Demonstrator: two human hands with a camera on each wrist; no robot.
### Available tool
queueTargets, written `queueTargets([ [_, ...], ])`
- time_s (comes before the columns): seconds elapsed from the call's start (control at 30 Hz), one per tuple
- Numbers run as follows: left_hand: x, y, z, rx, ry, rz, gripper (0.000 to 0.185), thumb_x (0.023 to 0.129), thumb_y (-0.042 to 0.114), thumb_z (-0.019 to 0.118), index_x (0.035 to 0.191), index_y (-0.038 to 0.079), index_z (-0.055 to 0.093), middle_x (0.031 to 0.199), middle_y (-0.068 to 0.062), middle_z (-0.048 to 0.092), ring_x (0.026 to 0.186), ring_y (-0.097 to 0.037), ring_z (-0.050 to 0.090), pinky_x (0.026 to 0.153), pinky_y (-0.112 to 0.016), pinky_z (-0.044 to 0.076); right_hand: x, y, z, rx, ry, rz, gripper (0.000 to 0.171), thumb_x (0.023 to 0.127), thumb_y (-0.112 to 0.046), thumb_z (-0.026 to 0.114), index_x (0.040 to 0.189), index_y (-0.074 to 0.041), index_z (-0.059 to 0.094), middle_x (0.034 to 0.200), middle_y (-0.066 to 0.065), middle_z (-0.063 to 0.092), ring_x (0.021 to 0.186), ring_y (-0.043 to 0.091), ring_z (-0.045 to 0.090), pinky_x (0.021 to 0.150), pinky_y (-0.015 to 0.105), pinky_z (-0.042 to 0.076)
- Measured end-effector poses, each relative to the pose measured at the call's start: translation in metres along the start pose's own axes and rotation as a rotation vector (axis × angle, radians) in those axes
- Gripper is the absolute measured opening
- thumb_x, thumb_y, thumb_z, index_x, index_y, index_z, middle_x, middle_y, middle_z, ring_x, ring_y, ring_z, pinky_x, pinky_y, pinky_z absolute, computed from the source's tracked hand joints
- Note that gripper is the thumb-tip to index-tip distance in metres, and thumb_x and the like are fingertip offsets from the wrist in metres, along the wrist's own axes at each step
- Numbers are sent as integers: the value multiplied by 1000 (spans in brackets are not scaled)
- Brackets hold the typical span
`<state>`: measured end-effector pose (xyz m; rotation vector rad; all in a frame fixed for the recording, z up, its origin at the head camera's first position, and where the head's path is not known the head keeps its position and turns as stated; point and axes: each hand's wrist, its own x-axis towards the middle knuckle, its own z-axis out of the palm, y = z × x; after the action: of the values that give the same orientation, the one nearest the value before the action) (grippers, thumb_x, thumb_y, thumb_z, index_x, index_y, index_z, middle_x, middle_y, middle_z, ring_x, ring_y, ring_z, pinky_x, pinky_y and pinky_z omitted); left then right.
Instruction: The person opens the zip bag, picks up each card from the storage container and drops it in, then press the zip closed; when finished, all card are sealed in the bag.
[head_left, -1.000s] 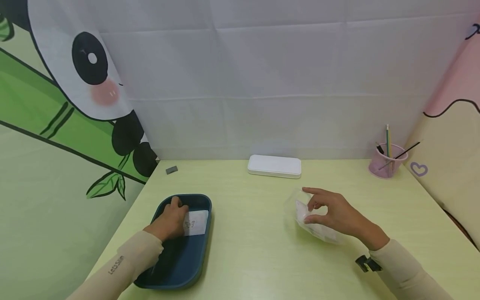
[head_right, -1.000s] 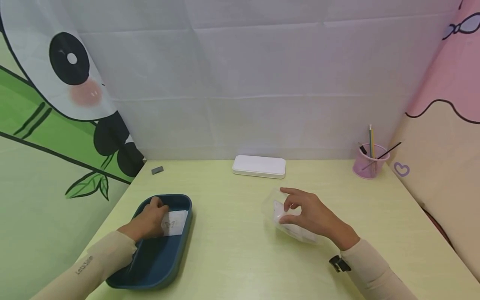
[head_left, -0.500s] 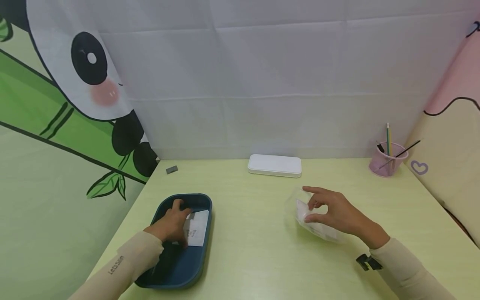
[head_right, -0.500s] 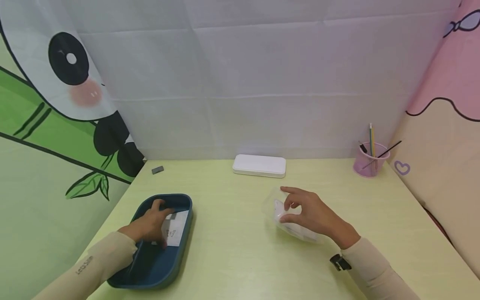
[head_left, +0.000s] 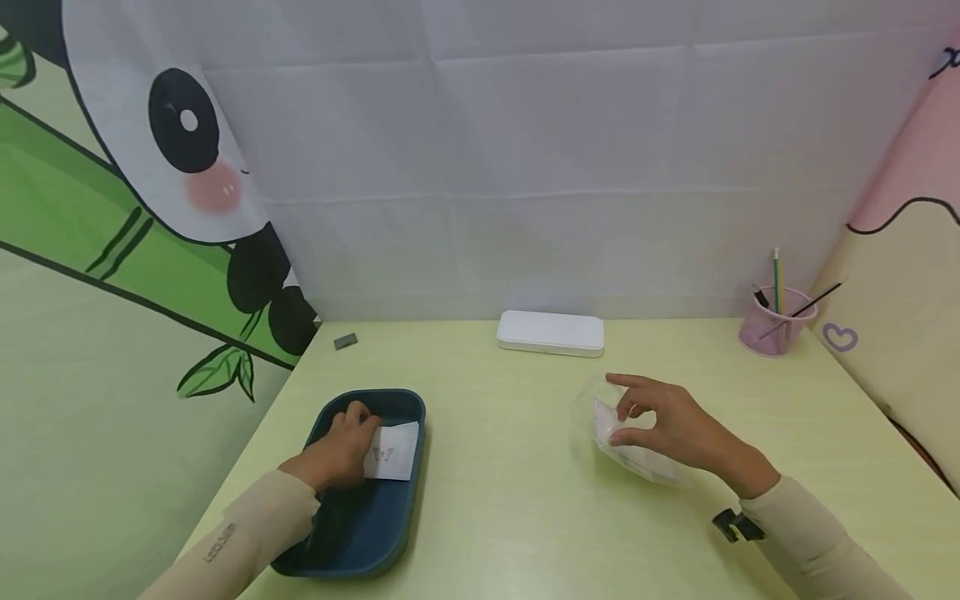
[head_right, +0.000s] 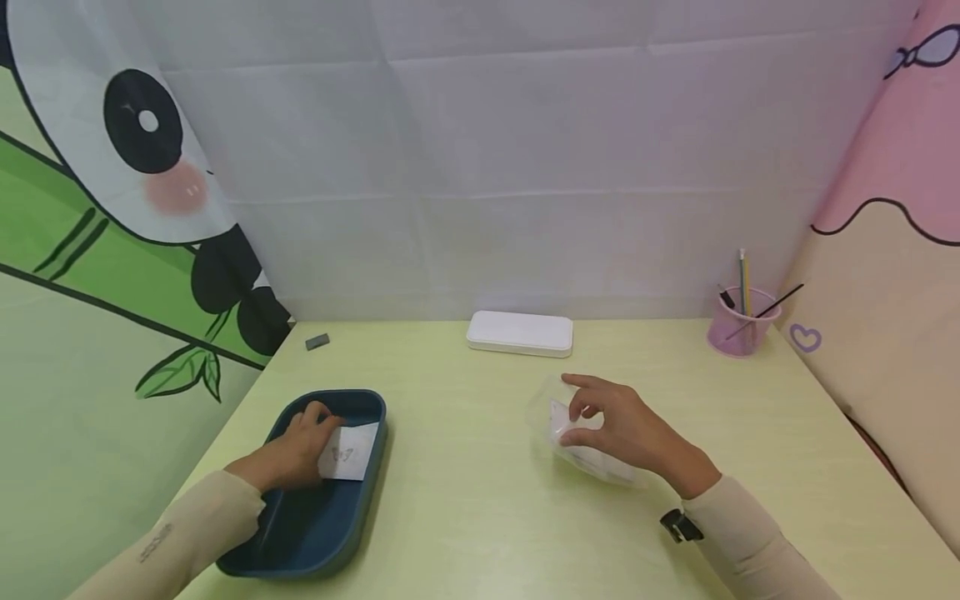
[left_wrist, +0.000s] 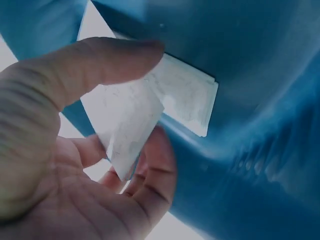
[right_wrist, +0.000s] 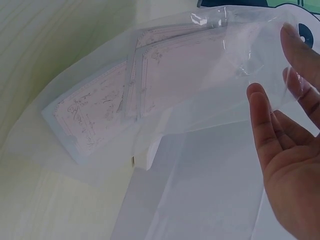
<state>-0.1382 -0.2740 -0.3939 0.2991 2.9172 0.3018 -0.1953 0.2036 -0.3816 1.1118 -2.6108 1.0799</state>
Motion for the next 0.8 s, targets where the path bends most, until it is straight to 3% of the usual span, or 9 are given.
queueTargets([
  [0.1,-2,-2,-5,-2,5,-3,80,70,-12,77,141,-13,42,121,-24,38,101,-37,43,82,-51,46,0,0,0,-1,-1,0,22,77,-29,88,84,-27,67,138,9,60,92,8,64,78,35,52],
  [0.23,-4,-7,-12,-27,39,0,91,70,-8,78,145,-18,29,124,-32,42,106,-44,49,87,-55,45,2,-2,-2,1,0,5,28,77,-28,88,99,-18,72,126,3,66,87,6,64,76,34,53],
  [0.43,-10,-14,-23,-183,3,-16,77,69,-5,79,132,-12,34,119,-27,48,97,-36,52,85,-51,46,3,-4,-3,23,-10,29,53,79,-28,87,122,-8,67,107,-5,68,85,6,64,76,32,52],
  [0.53,-12,-14,-32,-236,-40,-54,76,71,-1,84,131,-9,39,118,-22,52,96,-33,53,82,-50,47,2,-4,-2,30,-18,41,43,79,-31,86,114,-13,70,114,-3,68,86,5,64,77,36,53],
  [0.6,-12,-14,-39,-237,-48,-56,78,70,3,87,132,-8,42,118,-21,55,97,-33,54,83,-51,48,2,-4,-1,30,-16,41,30,79,-31,86,100,-18,71,126,1,65,85,5,64,78,37,53],
  [0.8,-11,-12,-53,-212,-22,-46,82,70,15,90,136,-5,45,123,-21,56,99,-32,55,82,-50,48,2,-3,-1,16,-6,13,30,78,-29,88,100,-18,72,124,2,66,84,4,64,78,38,53],
])
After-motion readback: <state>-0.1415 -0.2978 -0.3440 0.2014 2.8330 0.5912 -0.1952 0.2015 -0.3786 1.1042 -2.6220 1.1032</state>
